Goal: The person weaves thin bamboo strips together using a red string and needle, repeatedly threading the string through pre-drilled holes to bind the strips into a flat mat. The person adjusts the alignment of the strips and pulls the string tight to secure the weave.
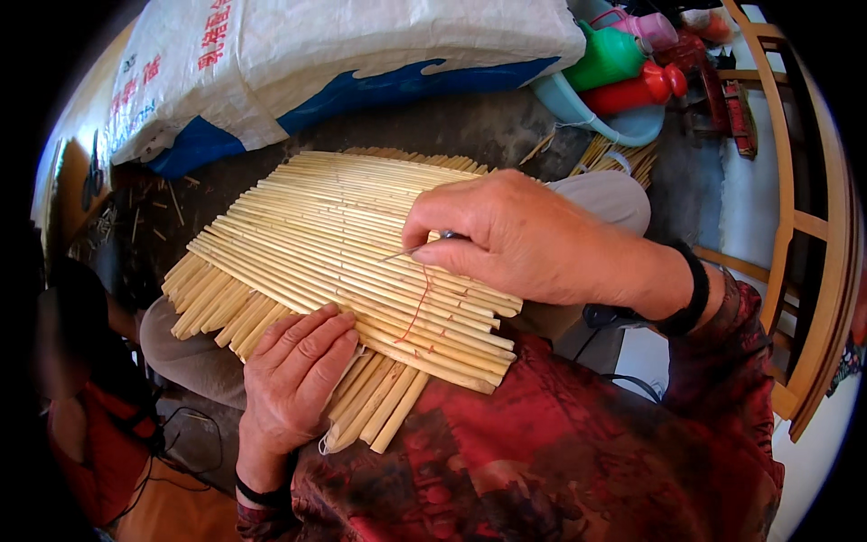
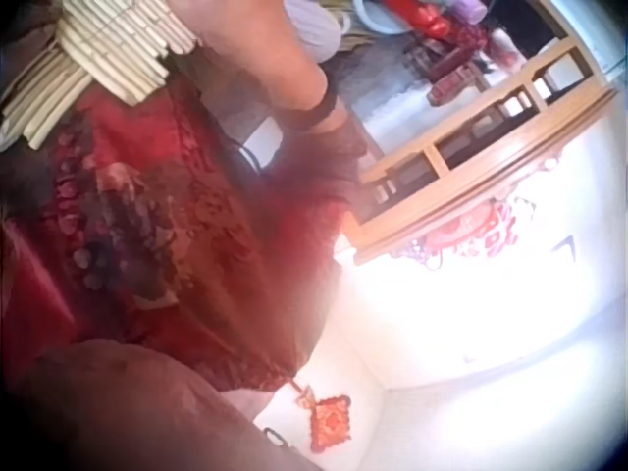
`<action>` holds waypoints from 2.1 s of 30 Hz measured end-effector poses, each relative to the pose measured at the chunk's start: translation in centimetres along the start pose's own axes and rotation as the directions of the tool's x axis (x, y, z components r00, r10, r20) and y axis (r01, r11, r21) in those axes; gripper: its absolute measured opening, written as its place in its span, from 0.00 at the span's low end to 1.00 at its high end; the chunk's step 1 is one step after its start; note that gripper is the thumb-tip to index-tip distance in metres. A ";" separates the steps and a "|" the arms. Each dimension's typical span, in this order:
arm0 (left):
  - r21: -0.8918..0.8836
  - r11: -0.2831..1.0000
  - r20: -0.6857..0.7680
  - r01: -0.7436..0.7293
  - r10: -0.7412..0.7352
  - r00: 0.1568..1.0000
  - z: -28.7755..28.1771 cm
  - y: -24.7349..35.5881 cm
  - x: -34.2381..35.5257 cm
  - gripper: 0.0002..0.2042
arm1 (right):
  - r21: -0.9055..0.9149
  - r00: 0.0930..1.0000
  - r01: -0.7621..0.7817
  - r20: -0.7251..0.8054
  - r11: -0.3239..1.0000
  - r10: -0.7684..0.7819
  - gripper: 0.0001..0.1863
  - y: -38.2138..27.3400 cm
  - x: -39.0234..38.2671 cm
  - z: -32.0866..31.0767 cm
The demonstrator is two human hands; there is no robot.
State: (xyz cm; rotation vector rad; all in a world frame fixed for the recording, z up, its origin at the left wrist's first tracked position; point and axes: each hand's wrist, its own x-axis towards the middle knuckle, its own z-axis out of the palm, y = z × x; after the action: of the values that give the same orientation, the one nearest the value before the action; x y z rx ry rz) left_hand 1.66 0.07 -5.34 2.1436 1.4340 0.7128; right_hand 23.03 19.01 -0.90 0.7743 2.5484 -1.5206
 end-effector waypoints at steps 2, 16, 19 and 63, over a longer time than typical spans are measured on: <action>-0.040 0.998 0.066 0.043 -0.040 0.997 -0.3 0.1 -0.1 0.19 | -0.039 0.999 0.016 -0.048 0.999 -0.018 0.09 -0.1 0.0 -1.2; -0.734 0.598 0.495 0.321 0.147 0.857 -5.6 -4.5 3.5 0.23 | 0.696 0.930 0.133 -0.334 0.706 0.155 0.10 -3.8 -0.6 -3.7; -0.630 0.696 0.411 0.343 -0.076 0.909 -4.2 -3.1 4.6 0.17 | 0.768 0.913 0.202 -0.372 0.608 0.167 0.11 -3.6 -0.6 -3.8; 0.052 0.998 0.118 0.024 -0.030 0.993 -0.7 1.8 -0.1 0.19 | 0.078 0.984 0.015 0.178 0.997 -0.028 0.08 -0.5 -2.3 3.0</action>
State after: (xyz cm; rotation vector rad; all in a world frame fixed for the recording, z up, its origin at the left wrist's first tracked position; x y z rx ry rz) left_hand 2.39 -0.63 -3.68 2.1621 1.4293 0.5354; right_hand 24.24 15.39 -1.29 0.5892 2.3896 -1.6224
